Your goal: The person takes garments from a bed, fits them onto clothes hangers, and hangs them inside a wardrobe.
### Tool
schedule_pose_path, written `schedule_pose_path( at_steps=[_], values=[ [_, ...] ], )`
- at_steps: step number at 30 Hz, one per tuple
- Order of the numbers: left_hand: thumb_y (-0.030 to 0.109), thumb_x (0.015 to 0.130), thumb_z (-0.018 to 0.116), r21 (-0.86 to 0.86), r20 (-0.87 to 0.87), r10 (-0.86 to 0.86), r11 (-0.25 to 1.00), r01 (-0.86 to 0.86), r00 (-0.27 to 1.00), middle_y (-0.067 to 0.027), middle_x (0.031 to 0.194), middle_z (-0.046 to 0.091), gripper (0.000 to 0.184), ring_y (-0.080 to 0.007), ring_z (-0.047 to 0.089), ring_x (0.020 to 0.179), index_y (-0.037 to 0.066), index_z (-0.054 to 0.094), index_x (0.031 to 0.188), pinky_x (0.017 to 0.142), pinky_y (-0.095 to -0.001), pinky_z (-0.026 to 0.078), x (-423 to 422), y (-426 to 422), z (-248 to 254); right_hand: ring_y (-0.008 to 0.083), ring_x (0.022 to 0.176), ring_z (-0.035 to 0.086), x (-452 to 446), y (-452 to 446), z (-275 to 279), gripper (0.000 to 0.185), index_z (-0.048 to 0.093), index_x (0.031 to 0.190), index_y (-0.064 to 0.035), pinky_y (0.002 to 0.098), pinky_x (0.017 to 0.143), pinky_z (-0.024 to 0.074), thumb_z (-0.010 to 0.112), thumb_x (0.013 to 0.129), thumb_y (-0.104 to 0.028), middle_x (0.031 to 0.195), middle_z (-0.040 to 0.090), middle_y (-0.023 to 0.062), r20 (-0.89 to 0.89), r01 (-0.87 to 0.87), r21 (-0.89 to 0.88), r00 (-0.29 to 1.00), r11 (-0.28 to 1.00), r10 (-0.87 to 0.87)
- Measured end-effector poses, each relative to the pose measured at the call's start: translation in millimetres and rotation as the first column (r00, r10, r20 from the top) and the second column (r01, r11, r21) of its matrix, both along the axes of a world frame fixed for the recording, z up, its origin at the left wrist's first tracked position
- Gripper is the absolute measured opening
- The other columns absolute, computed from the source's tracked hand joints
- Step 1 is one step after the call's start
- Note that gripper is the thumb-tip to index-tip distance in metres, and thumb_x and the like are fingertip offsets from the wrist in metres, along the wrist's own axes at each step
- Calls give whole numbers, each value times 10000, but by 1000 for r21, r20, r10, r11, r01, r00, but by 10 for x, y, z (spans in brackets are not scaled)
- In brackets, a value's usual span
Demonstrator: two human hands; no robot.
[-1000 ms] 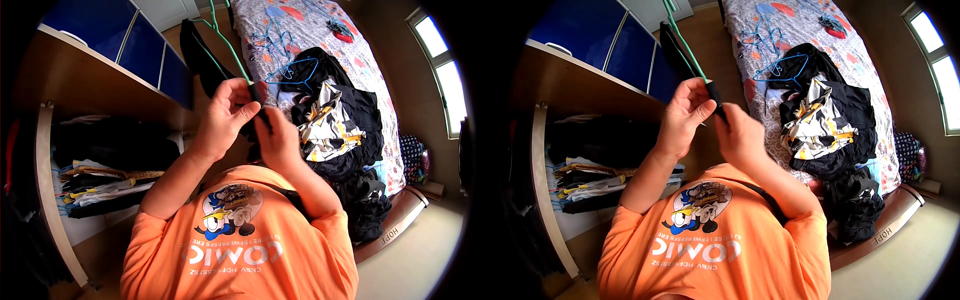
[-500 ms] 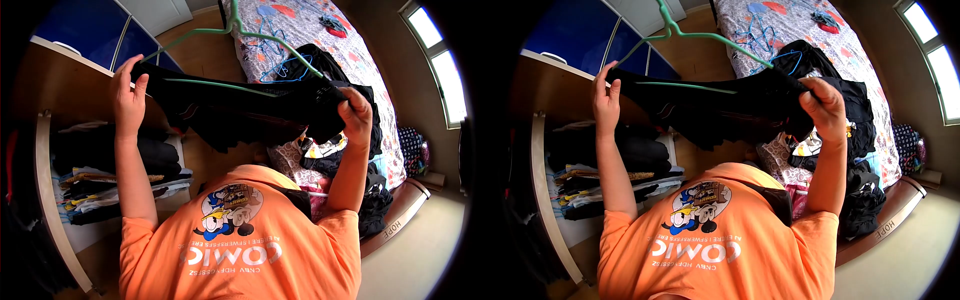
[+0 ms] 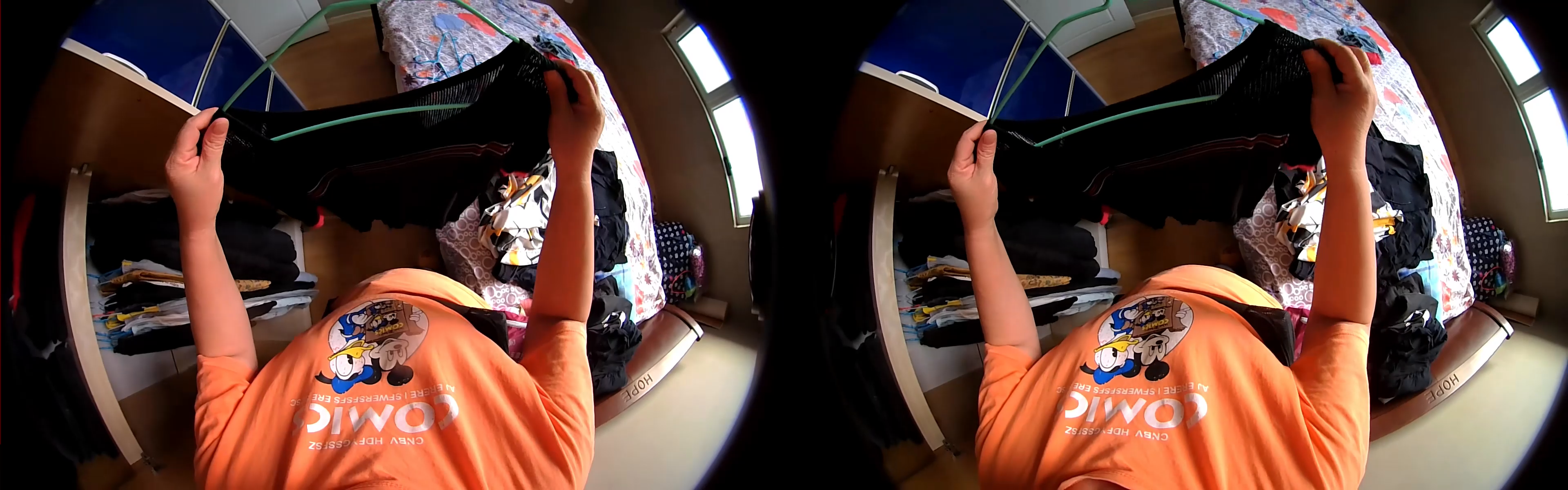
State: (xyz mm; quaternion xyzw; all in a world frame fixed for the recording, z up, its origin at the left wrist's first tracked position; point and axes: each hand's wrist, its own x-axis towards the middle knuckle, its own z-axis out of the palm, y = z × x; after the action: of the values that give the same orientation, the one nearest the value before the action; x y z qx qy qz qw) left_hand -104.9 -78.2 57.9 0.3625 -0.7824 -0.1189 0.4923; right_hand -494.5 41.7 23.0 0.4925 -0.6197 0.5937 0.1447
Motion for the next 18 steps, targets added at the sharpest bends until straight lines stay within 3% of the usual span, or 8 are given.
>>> schedule_pose_path(
  at_steps=[3,10,13,15,18],
  values=[
    [161,859,630,34,-7,17,999,-17,1000,-17,860,639,210,-94,549,762,9,629,1004,719,-212,437,46,29,15,200,763,583,19,-99,40,162,656,924,-67,276,703,449,684,769,-107,840,598,65,-81,16,-54,997,998,-21],
    [167,877,607,-74,-6,7,997,-7,1000,-16,847,621,199,-89,529,753,12,623,1001,687,-210,428,98,183,105,174,766,578,90,-223,89,170,651,919,-55,261,706,447,698,760,-95,836,597,56,-39,-48,-128,998,991,44],
    [188,887,591,-59,87,115,992,-110,989,-32,790,593,191,-115,517,712,7,616,944,634,-231,412,127,257,182,165,772,576,143,-259,98,163,648,907,-50,260,713,447,700,757,-86,836,598,52,-18,-122,-143,993,982,121],
    [202,888,585,-278,170,72,960,-22,983,-50,724,556,201,-153,500,656,1,603,894,589,-253,393,138,274,228,153,746,559,179,-273,116,157,646,896,-49,250,699,439,703,753,-77,814,586,44,-82,-163,-173,985,971,150],
    [196,879,588,-295,215,66,956,0,974,-60,685,523,201,-195,482,628,-4,596,867,579,-275,395,140,312,275,140,715,535,197,-302,92,160,647,888,-43,236,679,425,711,744,-70,786,563,36,3,-241,-134,970,961,244]
  ],
)
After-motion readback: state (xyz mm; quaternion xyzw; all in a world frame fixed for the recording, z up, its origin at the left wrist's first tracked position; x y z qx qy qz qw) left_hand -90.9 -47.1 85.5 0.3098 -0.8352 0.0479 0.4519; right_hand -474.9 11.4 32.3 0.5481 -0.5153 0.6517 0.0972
